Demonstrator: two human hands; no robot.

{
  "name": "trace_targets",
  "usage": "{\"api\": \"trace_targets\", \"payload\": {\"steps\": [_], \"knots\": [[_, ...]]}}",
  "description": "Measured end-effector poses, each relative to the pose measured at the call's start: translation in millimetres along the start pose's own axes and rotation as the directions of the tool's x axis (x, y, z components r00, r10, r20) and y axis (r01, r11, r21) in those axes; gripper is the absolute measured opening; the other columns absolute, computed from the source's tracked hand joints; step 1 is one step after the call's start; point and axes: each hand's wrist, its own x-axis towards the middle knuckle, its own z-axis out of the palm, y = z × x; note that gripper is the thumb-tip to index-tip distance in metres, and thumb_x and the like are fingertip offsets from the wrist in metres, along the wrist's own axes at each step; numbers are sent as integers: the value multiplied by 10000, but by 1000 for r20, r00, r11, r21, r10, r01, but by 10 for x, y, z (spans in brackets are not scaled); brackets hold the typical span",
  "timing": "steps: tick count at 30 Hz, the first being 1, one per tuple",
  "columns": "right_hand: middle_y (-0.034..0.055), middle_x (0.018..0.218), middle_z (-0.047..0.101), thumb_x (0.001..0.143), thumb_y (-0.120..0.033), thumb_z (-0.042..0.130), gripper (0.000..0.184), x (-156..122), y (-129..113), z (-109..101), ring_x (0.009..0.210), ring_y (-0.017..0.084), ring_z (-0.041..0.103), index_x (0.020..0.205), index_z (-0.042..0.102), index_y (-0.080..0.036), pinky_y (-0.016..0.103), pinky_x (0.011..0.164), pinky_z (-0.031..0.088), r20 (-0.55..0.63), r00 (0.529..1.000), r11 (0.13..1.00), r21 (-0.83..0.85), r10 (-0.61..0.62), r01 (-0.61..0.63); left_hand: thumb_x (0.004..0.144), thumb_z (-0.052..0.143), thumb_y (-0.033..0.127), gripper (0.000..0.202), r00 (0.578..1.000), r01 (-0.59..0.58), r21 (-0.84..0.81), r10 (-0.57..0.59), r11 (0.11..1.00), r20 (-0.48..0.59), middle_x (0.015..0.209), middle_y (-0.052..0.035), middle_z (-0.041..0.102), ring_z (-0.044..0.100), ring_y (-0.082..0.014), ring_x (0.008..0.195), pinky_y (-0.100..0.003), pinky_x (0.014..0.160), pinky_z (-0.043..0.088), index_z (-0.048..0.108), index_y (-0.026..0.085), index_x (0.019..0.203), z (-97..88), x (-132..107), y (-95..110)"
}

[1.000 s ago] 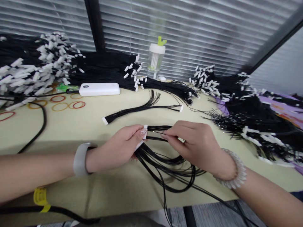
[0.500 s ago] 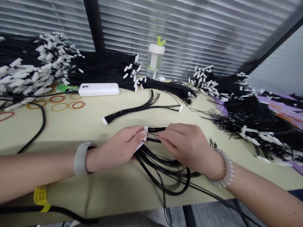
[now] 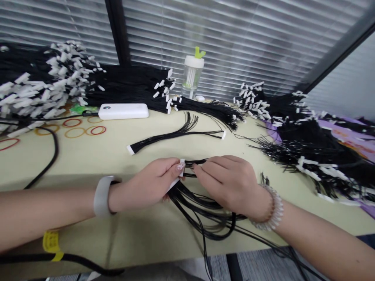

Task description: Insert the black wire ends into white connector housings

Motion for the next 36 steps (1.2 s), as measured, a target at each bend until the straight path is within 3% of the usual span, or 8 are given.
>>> {"api": "trace_targets", "payload": {"steps": [7,11,14,18,21,25,30,36], "knots": [[-15,640,528,803,-180,456,120,-25,58,72,609,92,433,717,540,-177,245,539,293,30,998,995,78,57,-60,867,234,411,339,998,57,-43,-55,997,41,599,29,417,398,-119,577,-240,557,349,391,186,669,-4,-23,8],[3,656,500,771,-378,517,229,-39,144,64,603,95,432,697,481,-165,233,520,304,-53,978,973,122,201,-194,861,263,416,323,995,95,-85,-94,992,22,609,32,419,405,-114,577,-227,543,350,408,187,686,0,-37,42],[20,672,475,683,-450,600,328,-57,204,-32,634,105,438,681,448,-160,229,529,325,-130,945,940,205,301,-271,862,281,400,311,993,90,-117,-97,989,-60,618,35,403,388,-102,574,-211,536,343,415,183,683,4,-32,43],[-25,538,366,690,-329,628,304,-76,249,-213,512,63,334,591,395,-160,205,470,276,-144,894,842,425,425,-332,865,286,391,299,963,81,-182,-124,980,-239,614,40,389,370,-87,551,-189,502,331,406,180,690,3,-28,22],[-46,477,265,795,-280,491,297,-73,252,-266,443,41,234,553,380,-150,191,411,209,45,896,692,619,441,-372,864,295,387,284,950,88,-186,-139,979,-278,590,44,395,368,-83,510,-185,460,315,424,180,719,4,-39,14],[-44,491,334,839,-311,409,307,-43,167,-154,455,35,277,587,449,-140,172,418,236,462,866,542,686,191,-486,869,309,356,263,954,51,-152,-93,987,-285,590,48,383,343,-78,513,-187,476,308,417,178,708,16,-46,4],[-15,744,554,853,-295,384,207,21,-47,53,671,47,467,823,537,-159,163,634,360,427,892,523,731,151,-438,872,320,299,254,968,-11,-98,-14,995,-250,608,48,359,329,-77,551,-187,504,299,370,172,658,18,-29,0],[-42,754,567,855,-245,363,179,50,-126,97,694,37,477,815,525,-180,164,688,356,452,872,555,684,187,-474,869,328,261,253,974,-14,-75,-3,997,-226,597,49,350,314,-79,541,-190,491,281,357,171,634,14,-6,26]]}}
